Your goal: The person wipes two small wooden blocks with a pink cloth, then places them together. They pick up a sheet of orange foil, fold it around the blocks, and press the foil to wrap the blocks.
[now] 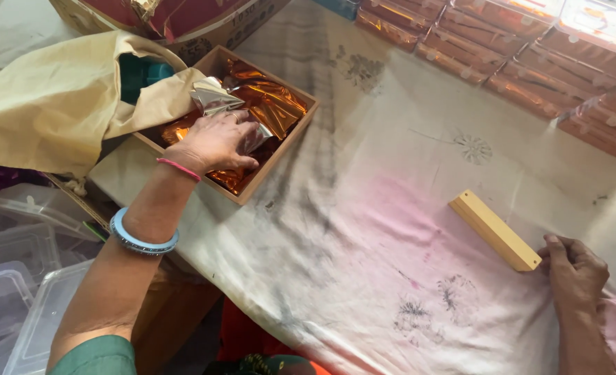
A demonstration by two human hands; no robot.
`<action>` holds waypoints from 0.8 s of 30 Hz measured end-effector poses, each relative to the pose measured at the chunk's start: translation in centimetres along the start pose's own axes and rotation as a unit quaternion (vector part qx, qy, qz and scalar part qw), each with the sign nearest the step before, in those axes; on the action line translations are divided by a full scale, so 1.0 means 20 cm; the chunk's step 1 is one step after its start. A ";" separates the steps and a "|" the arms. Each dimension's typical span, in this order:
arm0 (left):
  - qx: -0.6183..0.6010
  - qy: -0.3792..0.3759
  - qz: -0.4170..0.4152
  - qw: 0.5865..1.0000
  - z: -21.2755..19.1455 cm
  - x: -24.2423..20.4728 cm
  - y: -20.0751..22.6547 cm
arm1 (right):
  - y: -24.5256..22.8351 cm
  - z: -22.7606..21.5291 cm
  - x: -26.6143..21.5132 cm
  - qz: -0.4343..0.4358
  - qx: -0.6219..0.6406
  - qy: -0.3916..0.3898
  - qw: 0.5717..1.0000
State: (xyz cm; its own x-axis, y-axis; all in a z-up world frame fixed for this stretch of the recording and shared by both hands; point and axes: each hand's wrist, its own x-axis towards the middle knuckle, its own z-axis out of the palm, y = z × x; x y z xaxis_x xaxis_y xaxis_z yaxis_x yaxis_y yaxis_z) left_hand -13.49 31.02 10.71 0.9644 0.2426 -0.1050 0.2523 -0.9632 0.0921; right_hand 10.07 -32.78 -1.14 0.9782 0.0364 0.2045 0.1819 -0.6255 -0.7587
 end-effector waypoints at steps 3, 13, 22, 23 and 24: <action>0.064 -0.043 -0.042 0.996 0.04 0.05 -0.01 | 0.00 -0.01 0.01 0.015 0.086 0.001 0.996; 0.019 0.095 -0.027 0.995 0.03 0.09 -0.08 | -1.00 0.34 -0.18 -0.344 0.064 0.062 0.935; -0.081 0.183 -0.027 0.979 -0.04 0.10 -0.08 | -1.93 1.24 -0.28 -0.504 0.051 -0.164 0.846; -0.095 0.189 -0.024 0.977 -0.04 0.11 -0.07 | -1.99 1.31 -0.27 -0.508 0.035 -0.180 0.842; -0.095 0.190 -0.024 0.977 -0.05 0.11 -0.07 | -2.01 1.39 -0.25 -0.508 0.036 -0.180 0.841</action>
State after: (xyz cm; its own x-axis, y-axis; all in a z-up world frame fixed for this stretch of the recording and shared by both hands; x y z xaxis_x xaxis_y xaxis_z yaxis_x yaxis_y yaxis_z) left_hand -11.63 33.10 11.37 0.9015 0.3477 0.2577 0.2741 -0.9195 0.2816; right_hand 0.61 13.73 11.13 0.2776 0.7661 0.5797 0.9360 -0.0797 -0.3429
